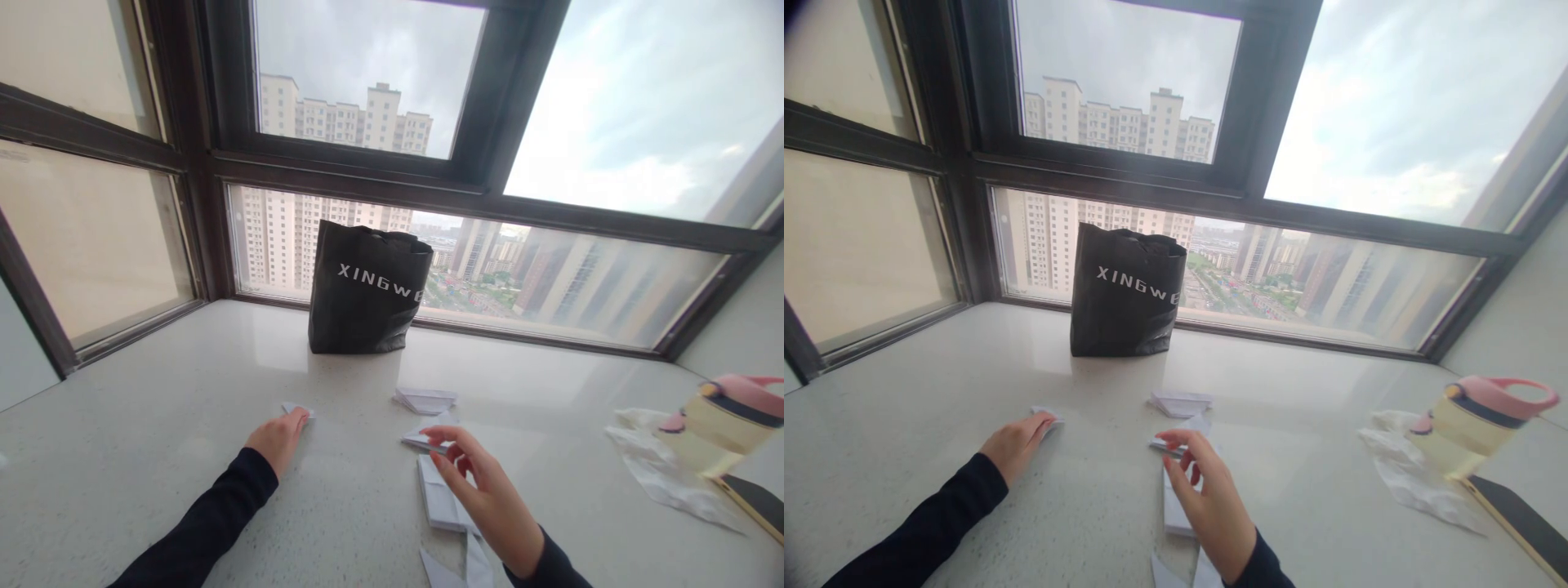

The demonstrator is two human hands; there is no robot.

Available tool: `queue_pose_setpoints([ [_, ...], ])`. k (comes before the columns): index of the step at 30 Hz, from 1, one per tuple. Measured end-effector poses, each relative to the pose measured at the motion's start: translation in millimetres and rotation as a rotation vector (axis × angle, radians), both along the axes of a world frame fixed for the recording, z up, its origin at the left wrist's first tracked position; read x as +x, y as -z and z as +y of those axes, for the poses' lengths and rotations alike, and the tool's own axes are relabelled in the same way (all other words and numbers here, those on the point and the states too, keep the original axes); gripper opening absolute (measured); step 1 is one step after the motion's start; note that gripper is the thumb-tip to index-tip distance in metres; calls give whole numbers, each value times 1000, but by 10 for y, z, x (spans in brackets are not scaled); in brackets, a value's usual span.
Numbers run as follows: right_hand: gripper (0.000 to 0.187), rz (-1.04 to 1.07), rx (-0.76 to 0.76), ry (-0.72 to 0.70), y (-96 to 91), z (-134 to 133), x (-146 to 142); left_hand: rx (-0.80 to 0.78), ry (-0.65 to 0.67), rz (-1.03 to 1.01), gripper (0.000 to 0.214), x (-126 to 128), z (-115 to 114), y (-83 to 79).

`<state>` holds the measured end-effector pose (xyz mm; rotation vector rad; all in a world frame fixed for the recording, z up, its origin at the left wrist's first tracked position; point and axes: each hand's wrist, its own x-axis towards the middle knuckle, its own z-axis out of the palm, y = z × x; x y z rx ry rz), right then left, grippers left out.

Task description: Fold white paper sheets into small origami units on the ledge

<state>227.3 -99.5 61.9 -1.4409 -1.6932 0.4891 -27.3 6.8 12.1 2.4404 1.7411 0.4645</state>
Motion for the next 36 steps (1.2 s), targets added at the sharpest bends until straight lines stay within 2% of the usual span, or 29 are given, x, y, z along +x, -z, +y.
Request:
queue_pose_setpoints([
  [3, 23, 25, -39, -71, 47, 2, -147, -7, 85, -153, 27, 30, -60, -8],
  [7, 31, 138, -188, -140, 215, 86, -310, -69, 269, -656, 26, 179, -254, -92],
  [10, 48, 274, -297, -142, 332, 137, -425, -309, 307, -983, 34, 297, -397, -211],
  [13, 64, 370, -282, -105, 384, 165, -507, -551, 319, -1254, 43, 375, -476, -293],
  [15, 52, 405, -335, -144, 382, 187, -525, -616, 313, -1342, 45, 401, -488, -296],
  [18, 43, 404, -403, -171, 336, 225, -489, -574, 255, -1374, 45, 401, -460, -230],
  [20, 42, 378, -330, -115, 287, 245, -428, -523, 175, -1376, 44, 384, -428, -157],
  [22, 39, 313, -171, -27, 233, 256, -357, -511, 95, -1358, 43, 366, -398, -76],
  [25, 35, 217, 1, 46, 163, 250, -278, -588, 34, -1353, 44, 371, -373, 42],
  [28, 29, 92, 114, 42, 124, 200, -275, -744, 42, -1432, 43, 414, -382, 125],
  [30, 23, -87, 291, 60, 118, 145, -316, -841, 67, -1495, 44, 445, -405, 145],
  [33, 20, -378, 547, 66, 139, 59, -412, -939, 83, -1563, 51, 476, -455, 129],
  [36, 20, -552, 656, 10, 202, 3, -508, -982, 85, -1605, 50, 499, -520, 85],
])
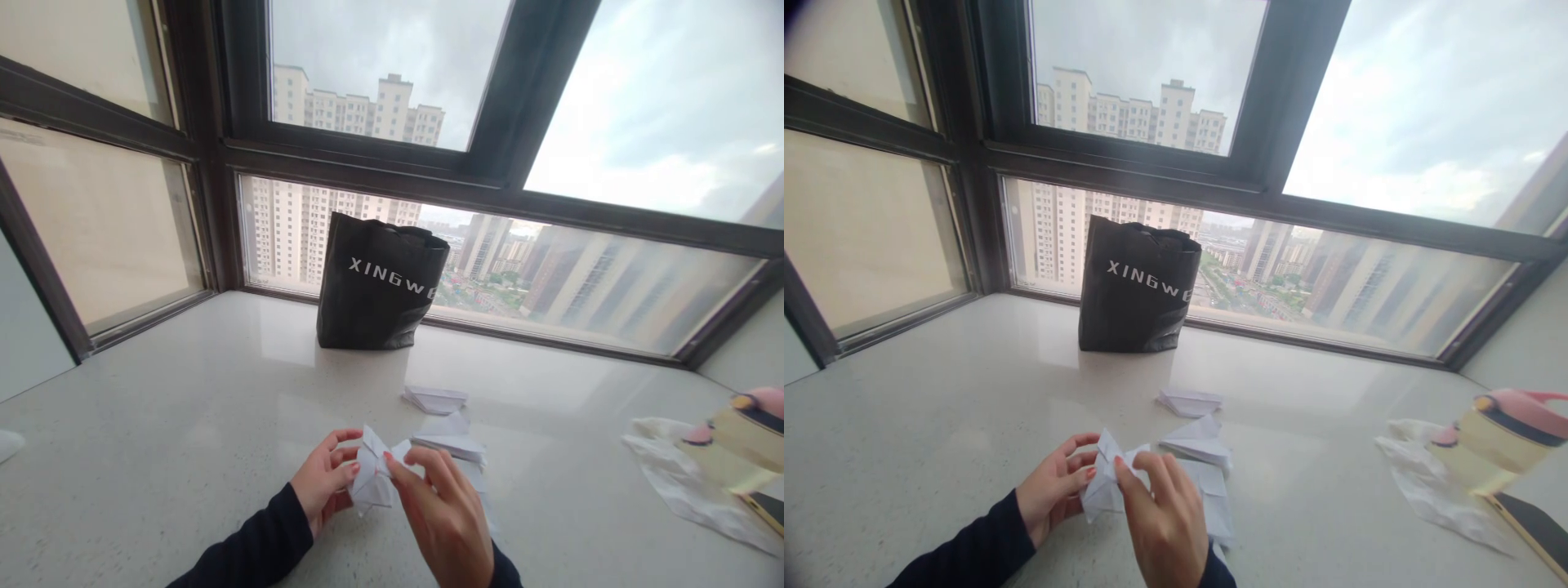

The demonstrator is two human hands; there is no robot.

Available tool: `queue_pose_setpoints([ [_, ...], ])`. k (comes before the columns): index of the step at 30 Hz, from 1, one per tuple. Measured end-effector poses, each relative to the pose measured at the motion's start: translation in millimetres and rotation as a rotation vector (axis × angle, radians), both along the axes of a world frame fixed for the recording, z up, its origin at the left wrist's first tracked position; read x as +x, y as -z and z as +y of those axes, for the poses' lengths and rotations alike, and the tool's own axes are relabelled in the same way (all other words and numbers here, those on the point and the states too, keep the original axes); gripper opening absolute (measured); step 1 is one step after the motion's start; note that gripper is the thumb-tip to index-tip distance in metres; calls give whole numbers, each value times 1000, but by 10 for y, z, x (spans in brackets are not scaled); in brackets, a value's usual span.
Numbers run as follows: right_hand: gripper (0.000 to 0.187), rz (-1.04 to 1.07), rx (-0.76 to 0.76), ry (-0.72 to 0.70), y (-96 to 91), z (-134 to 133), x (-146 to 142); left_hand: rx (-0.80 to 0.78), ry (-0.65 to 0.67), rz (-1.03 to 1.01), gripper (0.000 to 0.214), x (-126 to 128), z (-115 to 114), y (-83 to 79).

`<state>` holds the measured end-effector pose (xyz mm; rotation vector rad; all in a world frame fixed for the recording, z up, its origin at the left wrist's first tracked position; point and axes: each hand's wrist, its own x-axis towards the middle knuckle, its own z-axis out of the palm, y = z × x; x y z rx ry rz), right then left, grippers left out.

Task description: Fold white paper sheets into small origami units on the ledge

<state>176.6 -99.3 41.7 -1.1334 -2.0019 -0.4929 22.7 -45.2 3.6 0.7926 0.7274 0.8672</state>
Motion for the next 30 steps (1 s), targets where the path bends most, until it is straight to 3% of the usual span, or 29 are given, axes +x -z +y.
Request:
queue_pose_setpoints([
  [4, 19, -128, -25, -31, 122, -34, -71, 5, -65, -69, 45, 47, -118, -120],
  [9, 21, -147, -65, -61, 214, -63, -106, -29, -150, -180, 61, 94, -261, -288],
  [14, 21, -91, -165, -104, 196, -73, -146, -54, -172, -276, 60, 97, -296, -288],
  [17, 25, 87, -277, -156, 131, -65, -105, 41, -178, -232, 63, 106, -296, -266],
  [22, 52, 615, -544, -67, 49, -67, 98, 316, -182, -110, 47, 166, -407, -246],
  [26, 50, 986, -985, -316, 10, -160, 270, 547, -141, -30, 33, 303, -574, -224],
  [28, 43, 1099, -1085, -407, -45, -228, 378, 640, -90, -8, 32, 389, -609, -185],
  [30, 47, 1158, -1084, -382, -117, -294, 518, 725, -18, 66, 39, 468, -587, -83],
])
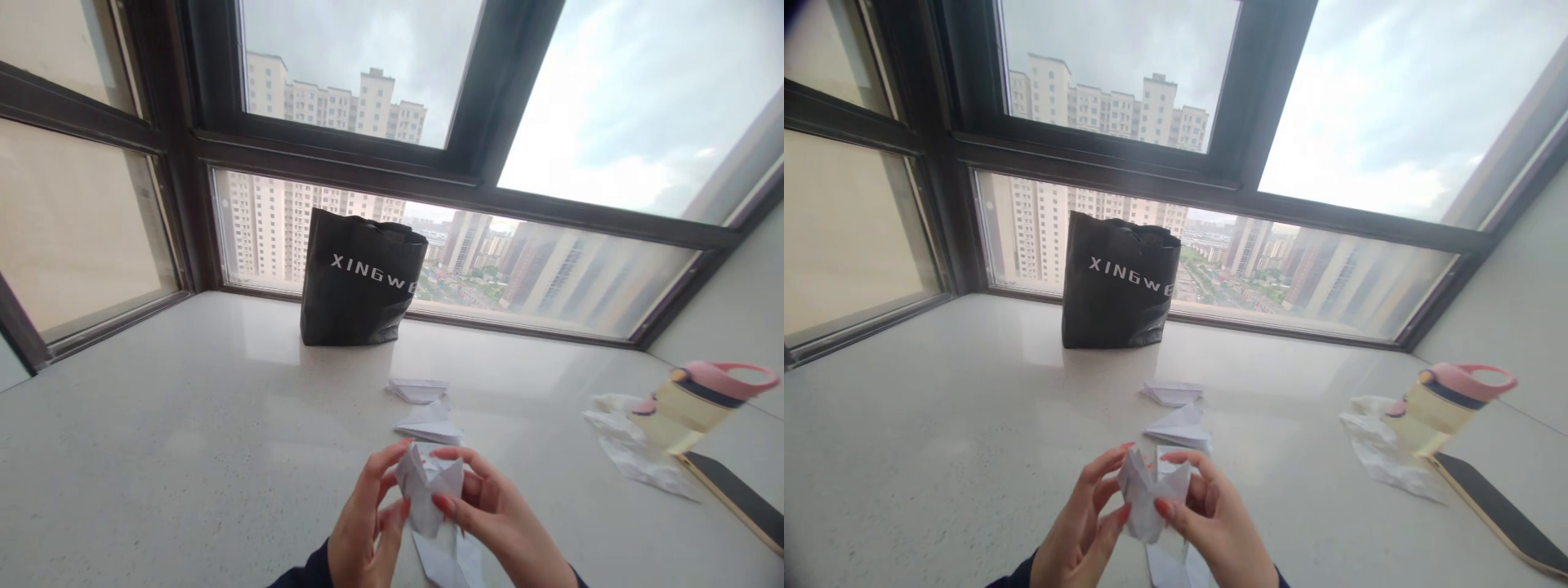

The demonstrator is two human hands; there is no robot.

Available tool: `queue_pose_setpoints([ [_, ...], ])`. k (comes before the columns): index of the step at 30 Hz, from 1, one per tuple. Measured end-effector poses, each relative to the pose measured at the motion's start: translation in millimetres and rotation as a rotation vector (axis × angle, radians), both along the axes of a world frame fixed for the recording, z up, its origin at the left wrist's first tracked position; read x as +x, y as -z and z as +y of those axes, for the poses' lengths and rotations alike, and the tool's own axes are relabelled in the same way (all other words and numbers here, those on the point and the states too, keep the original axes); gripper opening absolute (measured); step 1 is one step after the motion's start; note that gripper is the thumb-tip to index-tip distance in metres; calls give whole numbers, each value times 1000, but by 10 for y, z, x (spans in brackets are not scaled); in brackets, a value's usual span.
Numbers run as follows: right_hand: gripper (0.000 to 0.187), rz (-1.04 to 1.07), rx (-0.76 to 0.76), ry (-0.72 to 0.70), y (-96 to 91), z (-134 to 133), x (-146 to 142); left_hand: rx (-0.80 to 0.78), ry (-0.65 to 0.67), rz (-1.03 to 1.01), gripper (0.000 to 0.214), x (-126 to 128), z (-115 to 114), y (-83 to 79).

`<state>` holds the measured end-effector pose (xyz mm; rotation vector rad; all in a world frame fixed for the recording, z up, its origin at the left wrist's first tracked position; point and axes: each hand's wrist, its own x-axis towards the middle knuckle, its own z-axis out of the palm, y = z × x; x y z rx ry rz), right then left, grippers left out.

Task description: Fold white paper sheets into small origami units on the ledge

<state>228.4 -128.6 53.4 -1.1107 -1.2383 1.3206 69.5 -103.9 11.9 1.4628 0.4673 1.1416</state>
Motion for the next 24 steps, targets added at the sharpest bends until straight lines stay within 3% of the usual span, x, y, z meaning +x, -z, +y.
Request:
queue_pose_setpoints([
  [4, 81, -107, -92, 8, -72, -109, 327, 346, 48, 451, 69, 111, 146, 403],
  [6, 90, -162, -144, -59, -29, -152, 465, 527, 84, 720, 64, 138, 200, 598],
  [8, 85, -187, -176, -125, 49, -189, 572, 604, 62, 900, 61, 151, 218, 696],
  [10, 74, -201, -218, -187, 127, -218, 654, 645, 45, 981, 49, 156, 211, 682],
  [13, 67, -237, -327, -263, 210, -257, 734, 680, 43, 990, 30, 163, 198, 539],
  [17, 65, -288, -421, -296, 273, -294, 721, 651, 21, 928, 31, 176, 207, 379],
  [24, 62, -299, -417, -306, 318, -350, 580, 607, 36, 897, 28, 189, 202, 309],
])
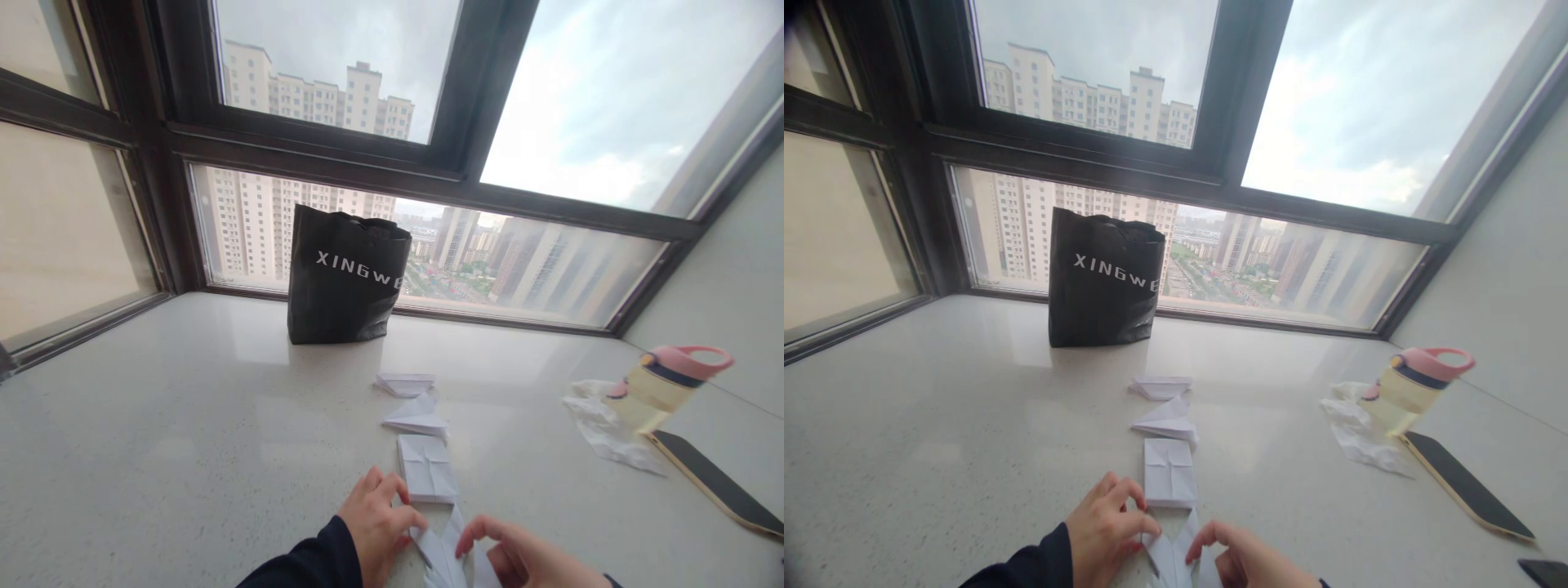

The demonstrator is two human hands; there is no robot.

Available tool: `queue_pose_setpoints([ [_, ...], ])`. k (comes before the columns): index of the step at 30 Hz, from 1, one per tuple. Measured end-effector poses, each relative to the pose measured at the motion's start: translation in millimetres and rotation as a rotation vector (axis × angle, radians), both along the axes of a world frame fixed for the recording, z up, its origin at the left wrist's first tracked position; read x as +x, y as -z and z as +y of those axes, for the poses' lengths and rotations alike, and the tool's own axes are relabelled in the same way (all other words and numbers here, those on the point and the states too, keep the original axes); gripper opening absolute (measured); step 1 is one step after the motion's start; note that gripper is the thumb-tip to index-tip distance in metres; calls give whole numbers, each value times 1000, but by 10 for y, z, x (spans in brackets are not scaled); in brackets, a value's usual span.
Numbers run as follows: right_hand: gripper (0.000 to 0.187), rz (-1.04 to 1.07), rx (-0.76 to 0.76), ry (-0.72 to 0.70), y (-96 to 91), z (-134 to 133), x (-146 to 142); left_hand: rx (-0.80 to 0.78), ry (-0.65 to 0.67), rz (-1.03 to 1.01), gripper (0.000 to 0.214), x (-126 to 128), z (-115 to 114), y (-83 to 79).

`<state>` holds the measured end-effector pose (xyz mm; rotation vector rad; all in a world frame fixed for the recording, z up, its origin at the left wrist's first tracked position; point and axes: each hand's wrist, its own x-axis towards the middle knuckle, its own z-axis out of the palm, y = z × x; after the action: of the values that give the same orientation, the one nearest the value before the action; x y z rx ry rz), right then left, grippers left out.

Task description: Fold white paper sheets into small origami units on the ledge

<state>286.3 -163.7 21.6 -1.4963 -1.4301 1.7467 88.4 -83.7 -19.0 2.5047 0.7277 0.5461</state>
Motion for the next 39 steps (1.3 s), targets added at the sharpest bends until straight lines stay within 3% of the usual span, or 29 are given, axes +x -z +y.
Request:
queue_pose_setpoints([
  [5, 56, 51, 58, 5, 3, -5, 28, -21, 11, 26, 29, -26, -5, -48],
  [13, 58, 151, 203, 140, 54, 152, -24, -43, 4, 27, 23, -53, 3, -84],
  [20, 42, -277, 303, 166, 206, 150, -36, -132, -82, 1, 28, -107, 10, -181],
  [23, 40, -463, 331, 158, 190, 154, -76, -13, -92, -17, 28, -118, 13, -189],
  [26, 44, -598, 357, 154, 131, 149, -130, 245, -11, -53, 29, -91, 0, -137],
  [31, 41, -757, 446, 181, 74, 104, -130, 632, 67, -122, 6, -6, -60, 41],
  [36, 32, -777, 499, 156, 20, 63, -39, 643, 59, -104, 6, 22, -58, 140],
  [39, 23, -781, 581, 174, -64, 48, -8, 602, 64, -87, 4, 9, -34, 74],
])
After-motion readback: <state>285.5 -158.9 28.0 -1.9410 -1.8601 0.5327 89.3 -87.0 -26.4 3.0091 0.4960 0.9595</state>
